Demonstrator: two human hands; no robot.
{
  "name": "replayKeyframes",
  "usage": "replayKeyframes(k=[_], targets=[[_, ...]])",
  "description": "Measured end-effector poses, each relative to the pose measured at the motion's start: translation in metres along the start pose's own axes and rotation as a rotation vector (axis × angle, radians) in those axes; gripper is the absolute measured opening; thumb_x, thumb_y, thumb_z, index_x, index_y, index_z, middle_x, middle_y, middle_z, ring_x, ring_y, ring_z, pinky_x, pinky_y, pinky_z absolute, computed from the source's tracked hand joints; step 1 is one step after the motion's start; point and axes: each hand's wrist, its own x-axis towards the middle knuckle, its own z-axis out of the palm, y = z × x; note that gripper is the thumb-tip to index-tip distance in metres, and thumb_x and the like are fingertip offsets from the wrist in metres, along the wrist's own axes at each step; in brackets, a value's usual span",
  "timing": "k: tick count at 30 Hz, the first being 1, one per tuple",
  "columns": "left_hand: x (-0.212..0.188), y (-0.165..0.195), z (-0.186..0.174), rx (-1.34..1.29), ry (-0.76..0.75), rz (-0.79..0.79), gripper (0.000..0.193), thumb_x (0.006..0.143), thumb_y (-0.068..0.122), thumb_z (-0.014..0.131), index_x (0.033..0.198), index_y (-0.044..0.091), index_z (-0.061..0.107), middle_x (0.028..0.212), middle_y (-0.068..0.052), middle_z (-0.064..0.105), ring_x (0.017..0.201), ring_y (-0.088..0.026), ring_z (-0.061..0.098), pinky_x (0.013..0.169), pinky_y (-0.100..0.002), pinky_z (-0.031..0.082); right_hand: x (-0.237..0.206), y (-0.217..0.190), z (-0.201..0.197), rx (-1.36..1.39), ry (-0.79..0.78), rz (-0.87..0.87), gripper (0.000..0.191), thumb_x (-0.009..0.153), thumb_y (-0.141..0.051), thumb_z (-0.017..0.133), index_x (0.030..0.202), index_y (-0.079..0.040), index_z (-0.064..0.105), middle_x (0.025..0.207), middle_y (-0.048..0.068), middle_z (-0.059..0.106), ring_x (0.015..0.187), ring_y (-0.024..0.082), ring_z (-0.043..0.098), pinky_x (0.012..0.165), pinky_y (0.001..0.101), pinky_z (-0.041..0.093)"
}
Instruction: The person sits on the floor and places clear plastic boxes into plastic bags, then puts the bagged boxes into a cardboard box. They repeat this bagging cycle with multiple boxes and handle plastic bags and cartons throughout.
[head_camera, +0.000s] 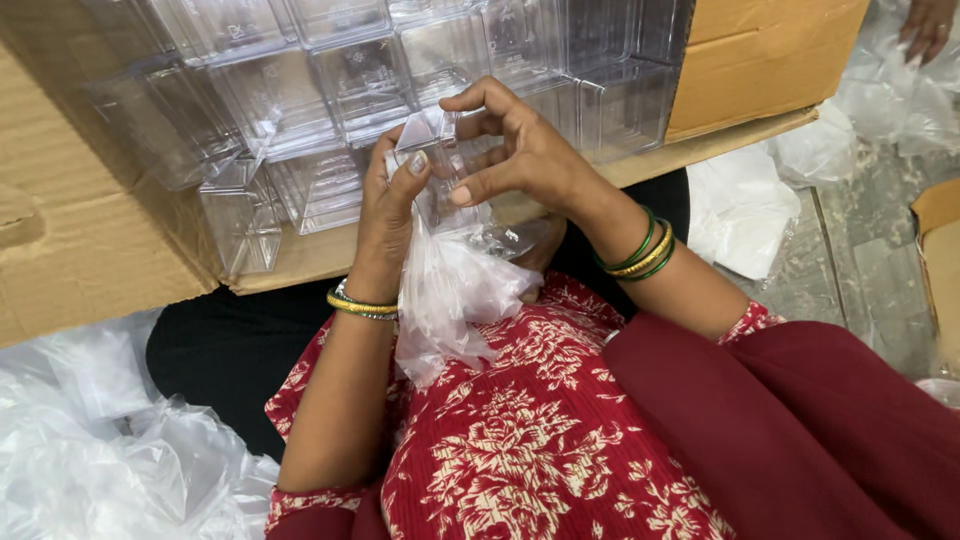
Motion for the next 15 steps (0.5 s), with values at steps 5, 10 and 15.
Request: replayKeyframes(k=[5, 10, 15], targets=[[-0.002, 0.002, 0.001, 0.017, -0.002, 0.005, 0.066, 0.091, 0.042, 0.076, 0.137, 0.001, 0.053, 0.117, -0.006, 0.065, 0.108, -0.014, 0.061, 0.102, -0.032, 0.049, 0.005, -0.001, -0.007, -0.006, -0.035, 0.036, 0.079, 0.07, -0.003, 0.091, 0.136, -0.012, 0.05, 0.131, 0.014, 0.061, 0.11, 0.024, 0.068, 0.087, 0.036, 0.061], [-0.002, 0.007, 0.003, -0.019, 0.0, -0.016, 0.068, 0.09, 0.041, 0.079, 0.138, 0.001, 0.051, 0.115, -0.007, 0.064, 0.107, -0.015, 0.061, 0.1, -0.033, 0.05, 0.004, 0.001, -0.005, -0.007, 0.0, -0.005, 0.08, 0.07, -0.003, 0.092, 0.138, -0.011, 0.051, 0.129, 0.014, 0.057, 0.109, 0.021, 0.063, 0.089, 0.0357, 0.06], [-0.002, 0.012, 0.006, -0.008, 0.015, -0.045, 0.068, 0.089, 0.04, 0.079, 0.138, 0.002, 0.051, 0.11, -0.008, 0.065, 0.104, -0.016, 0.062, 0.096, -0.032, 0.052, 0.004, 0.002, -0.006, 0.094, 0.058, 0.062, 0.079, 0.071, -0.008, 0.091, 0.138, -0.012, 0.049, 0.129, 0.015, 0.06, 0.11, 0.026, 0.064, 0.089, 0.036, 0.059]])
